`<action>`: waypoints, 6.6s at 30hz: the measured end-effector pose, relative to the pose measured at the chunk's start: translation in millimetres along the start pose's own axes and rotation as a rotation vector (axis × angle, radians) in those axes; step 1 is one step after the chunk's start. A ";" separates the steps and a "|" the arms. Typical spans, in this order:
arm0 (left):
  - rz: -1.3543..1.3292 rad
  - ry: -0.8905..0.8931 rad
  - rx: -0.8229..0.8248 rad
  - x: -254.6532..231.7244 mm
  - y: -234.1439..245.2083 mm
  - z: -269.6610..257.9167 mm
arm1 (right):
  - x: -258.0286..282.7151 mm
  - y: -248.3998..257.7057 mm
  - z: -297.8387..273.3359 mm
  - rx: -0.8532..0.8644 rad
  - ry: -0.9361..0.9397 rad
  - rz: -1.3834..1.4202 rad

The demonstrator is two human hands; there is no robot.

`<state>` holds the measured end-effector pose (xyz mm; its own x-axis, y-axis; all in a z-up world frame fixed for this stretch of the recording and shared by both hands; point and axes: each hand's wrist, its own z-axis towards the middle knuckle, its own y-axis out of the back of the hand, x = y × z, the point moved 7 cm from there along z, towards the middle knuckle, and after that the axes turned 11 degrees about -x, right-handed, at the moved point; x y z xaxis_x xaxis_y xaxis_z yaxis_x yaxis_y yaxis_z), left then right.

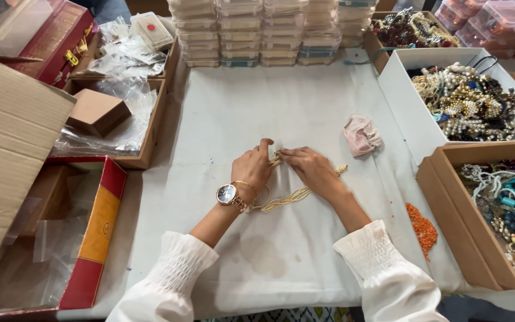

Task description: Organize various gold jewelry items and pack them into small plastic storage containers.

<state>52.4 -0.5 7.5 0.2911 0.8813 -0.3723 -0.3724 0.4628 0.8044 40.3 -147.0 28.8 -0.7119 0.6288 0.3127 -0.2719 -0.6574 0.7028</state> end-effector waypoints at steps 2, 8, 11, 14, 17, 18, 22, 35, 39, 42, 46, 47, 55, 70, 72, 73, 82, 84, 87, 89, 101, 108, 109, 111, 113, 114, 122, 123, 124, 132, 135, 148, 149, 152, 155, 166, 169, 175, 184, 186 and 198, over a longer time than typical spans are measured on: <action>0.034 -0.030 0.007 9.9 -7.3 -7.2 | 3.5 1.7 0.9 0.002 -0.014 -0.007; 0.360 -0.243 0.013 33.9 -20.6 -4.4 | 4.9 0.8 1.3 0.009 -0.043 -0.028; 0.511 -0.301 -0.087 56.1 -9.1 8.9 | -0.9 -3.4 -1.0 0.014 -0.027 -0.027; 0.634 -0.291 -0.123 75.1 15.2 21.9 | -2.3 -3.7 -0.9 0.018 -0.002 -0.026; 0.687 -0.297 -0.220 86.4 20.1 19.5 | -3.0 -4.2 -0.9 0.032 -0.003 -0.026; 0.652 -0.309 -0.318 87.7 22.0 16.7 | -4.2 -5.3 -0.5 0.040 -0.011 -0.029; 0.380 -0.325 -0.373 54.2 17.6 -0.1 | -6.2 -7.7 -2.9 0.042 -0.033 -0.023; 0.026 -0.403 0.013 -1.0 16.2 -14.5 | -11.4 -8.8 -2.7 0.054 -0.080 -0.028; 0.078 -0.403 0.228 27.4 46.6 -12.2 | -9.4 -6.7 -3.4 0.033 -0.066 -0.006; 0.956 -0.572 0.067 100.1 58.9 6.5 | -8.5 -5.1 -0.5 0.014 -0.057 -0.003; 1.089 -0.520 -0.180 126.0 84.2 23.5 | -8.8 -3.9 -0.9 0.021 -0.066 -0.014; 0.888 -0.361 -0.162 133.7 78.2 25.1 | -7.9 -4.0 -1.4 0.021 -0.070 -0.007; 0.255 0.119 -0.012 83.4 -5.8 25.7 | -8.2 -5.8 -1.9 0.028 -0.059 -0.023; 0.138 -0.098 -0.115 11.8 -113.9 109.1 | -16.1 -13.3 -5.3 0.056 -0.009 -0.048; -0.235 -0.217 -0.047 -22.3 -99.1 105.8 | -22.1 -17.2 -7.1 0.096 -0.079 -0.048; -0.235 -0.217 -0.049 -30.6 -94.5 104.3 | -20.5 -17.0 -7.9 0.096 -0.078 -0.049; -0.354 -0.311 -0.077 -55.9 7.4 71.5 | -8.8 -7.5 -5.3 -0.004 -0.003 -0.025; -0.355 -0.180 -0.166 -36.1 25.9 55.8 | -4.7 -5.6 -5.2 -0.007 0.046 -0.046; -0.232 -0.135 -0.205 -2.6 15.5 42.9 | -3.8 5.1 0.7 0.042 -0.084 0.005; -0.237 -0.100 -0.207 6.2 16.5 41.3 | -1.1 20.6 8.7 0.023 -0.187 0.030; -0.240 -0.244 -0.070 2.7 -28.6 27.9 | -55.3 -9.8 -10.6 -0.001 -0.080 -0.227; -0.133 -0.194 -0.049 1.3 -27.2 26.6 | -54.5 4.7 -9.0 -0.029 -0.089 -0.293; -0.133 -0.193 -0.048 -0.2 -24.1 26.2 | -53.9 6.4 -8.3 -0.028 -0.089 -0.293; -0.171 -0.193 0.029 -4.6 -23.1 24.4 | -53.3 11.9 -7.2 -0.048 -0.101 -0.271; -0.151 -0.227 -0.029 -0.5 -32.5 22.9 | -55.1 16.8 -5.8 -0.039 -0.130 -0.278; -0.130 -0.261 -0.088 0.6 -35.2 21.9 | -56.9 19.1 -5.3 -0.032 -0.158 -0.284; -0.081 -0.163 -0.126 1.9 -37.1 22.3 | -58.3 44.5 -12.2 0.261 -0.503 -0.222; -0.062 -0.146 -0.114 2.1 -38.7 22.5 | -60.4 39.4 -19.5 0.366 -0.601 -0.120; -0.065 -0.144 -0.116 2.2 -38.7 22.3 | -52.8 41.3 -18.4 0.369 -0.600 -0.123; -0.074 -0.146 -0.149 0.7 -32.8 22.5 | 107.9 3.1 -12.2 0.510 0.033 0.286; -0.099 -0.137 -0.160 3.1 -33.0 21.9 | 167.6 14.8 -13.9 0.206 0.359 0.307; -0.311 -0.050 -0.108 0.1 -6.6 27.0 | 22.4 33.7 7.8 -0.271 -0.002 -0.083; -0.288 -0.036 -0.133 3.6 -4.3 28.2 | 15.1 25.9 5.6 -0.215 -0.023 -0.052; -0.198 -0.034 -0.134 -1.1 16.3 28.4 | 3.7 12.3 1.6 -0.128 -0.028 -0.017; -0.098 -0.033 -0.047 -12.9 28.5 13.4 | -6.0 2.9 -2.8 -0.046 -0.031 -0.035; 0.304 -0.572 0.036 12.5 20.9 -39.7 | -15.8 -6.2 -7.2 0.083 -0.077 -0.076; 0.542 -0.585 0.103 43.6 22.2 -26.2 | -19.4 -11.8 -10.6 0.085 -0.081 -0.075; 0.346 -0.462 -0.083 71.0 26.1 25.3 | -17.3 -8.5 -8.9 0.089 -0.078 -0.075; 0.414 -0.325 -0.126 64.2 -24.2 84.1 | -11.6 -8.3 -8.7 0.124 -0.075 -0.122; 0.394 -0.284 -0.172 59.4 -43.8 96.5 | -11.2 -8.1 -9.9 0.121 -0.063 -0.117; 0.217 -0.505 -0.024 -79.1 -152.5 119.4 | -36.4 -23.1 -19.8 0.128 -0.064 -0.142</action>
<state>191.4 -152.3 -30.4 0.5896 0.8043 0.0740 -0.4895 0.2829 0.8249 59.6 -163.0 -11.4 -0.6285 0.7394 0.2414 -0.2794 -0.5042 0.8171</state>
